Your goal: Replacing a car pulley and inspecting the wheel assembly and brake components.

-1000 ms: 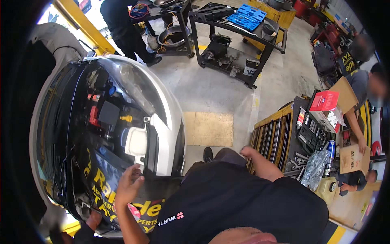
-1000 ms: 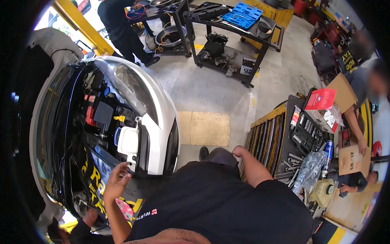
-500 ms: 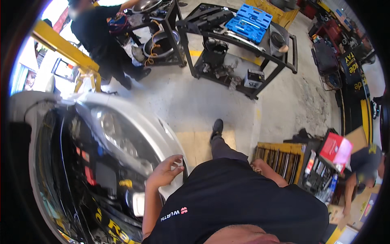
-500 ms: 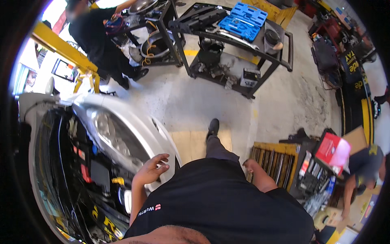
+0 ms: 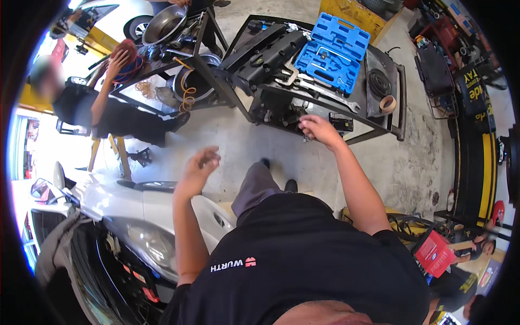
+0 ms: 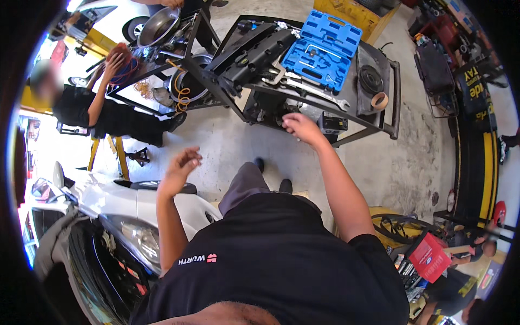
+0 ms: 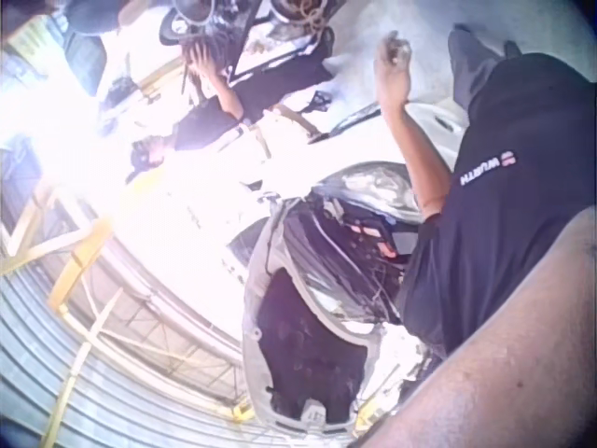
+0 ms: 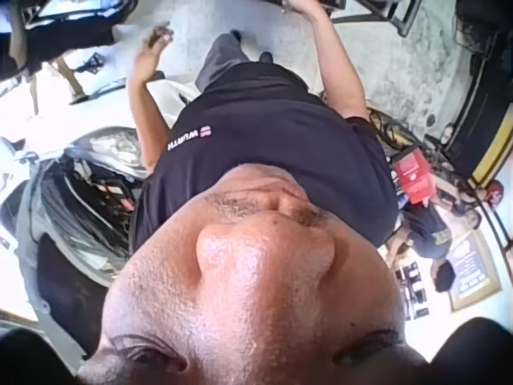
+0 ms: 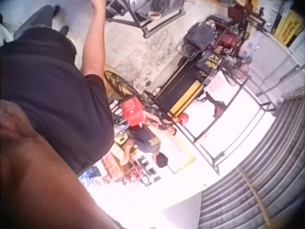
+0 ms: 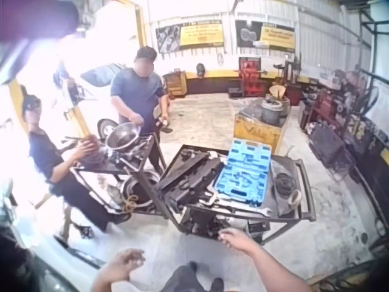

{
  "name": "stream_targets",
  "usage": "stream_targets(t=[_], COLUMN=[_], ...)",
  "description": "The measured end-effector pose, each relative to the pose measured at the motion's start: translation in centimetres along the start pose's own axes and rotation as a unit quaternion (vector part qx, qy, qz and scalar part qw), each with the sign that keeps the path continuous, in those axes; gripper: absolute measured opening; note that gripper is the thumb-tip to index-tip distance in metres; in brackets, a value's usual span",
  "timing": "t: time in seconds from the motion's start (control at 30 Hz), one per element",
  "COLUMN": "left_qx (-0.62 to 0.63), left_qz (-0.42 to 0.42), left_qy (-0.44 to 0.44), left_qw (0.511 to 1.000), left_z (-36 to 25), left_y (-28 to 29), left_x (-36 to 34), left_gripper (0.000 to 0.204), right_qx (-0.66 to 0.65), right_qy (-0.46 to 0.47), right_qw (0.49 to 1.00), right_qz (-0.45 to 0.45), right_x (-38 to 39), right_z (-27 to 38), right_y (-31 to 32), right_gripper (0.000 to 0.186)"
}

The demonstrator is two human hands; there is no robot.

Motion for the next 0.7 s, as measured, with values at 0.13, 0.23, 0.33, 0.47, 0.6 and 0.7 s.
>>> stream_targets(t=[0.13, 0.23, 0.33, 0.47, 0.6, 0.7], left_qx=[-0.038, -0.068, -0.203, -0.338, -0.307, -0.316], left_qz=[-0.032, -0.097, -0.099, -0.002, 0.104, 0.09], left_qy=[-0.09, -0.149, -0.119, -0.048, 0.042, 0.048], left_qw=[0.995, 0.982, 0.967, 0.94, 0.945, 0.943], left_z=[-6.2, -5.1, -4.5, -4.4, -5.5, -7.2], left_y=[3.5, 6.7, 6.5, 4.6, 4.0, 3.6], left_x=[-15.9, -30.4, -40.1, -45.5, -46.6, -45.9], left_gripper=[0.034, 0.037, 0.049, 0.069, 0.076, 0.079], right_qx=[-0.131, -0.199, -0.236, -0.186, -0.255, -0.299], right_qy=[0.019, -0.026, -0.092, -0.149, -0.179, -0.194], right_qw=[0.991, 0.98, 0.966, 0.969, 0.946, 0.929], right_qz=[0.01, -0.003, -0.042, -0.068, -0.085, -0.105], right_x=[-6.0, -12.1, -14.6, -16.6, -17.6, -18.2], right_z=[8.0, 10.0, 11.5, 14.0, 13.6, 13.3], right_y=[-1.0, -2.5, -3.9, -4.9, -5.1, -5.2], right_gripper=[0.046, 0.062, 0.071, 0.051, 0.045, 0.038])
Point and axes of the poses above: each hand's wrist, its own x-axis away from the middle knuckle, its own y-axis out of the back of the hand, z = x × y, the point moved 1 cm from there along -x, towards the middle knuckle, and after that the axes turned 3 degrees about x, right-handed, at the moved point
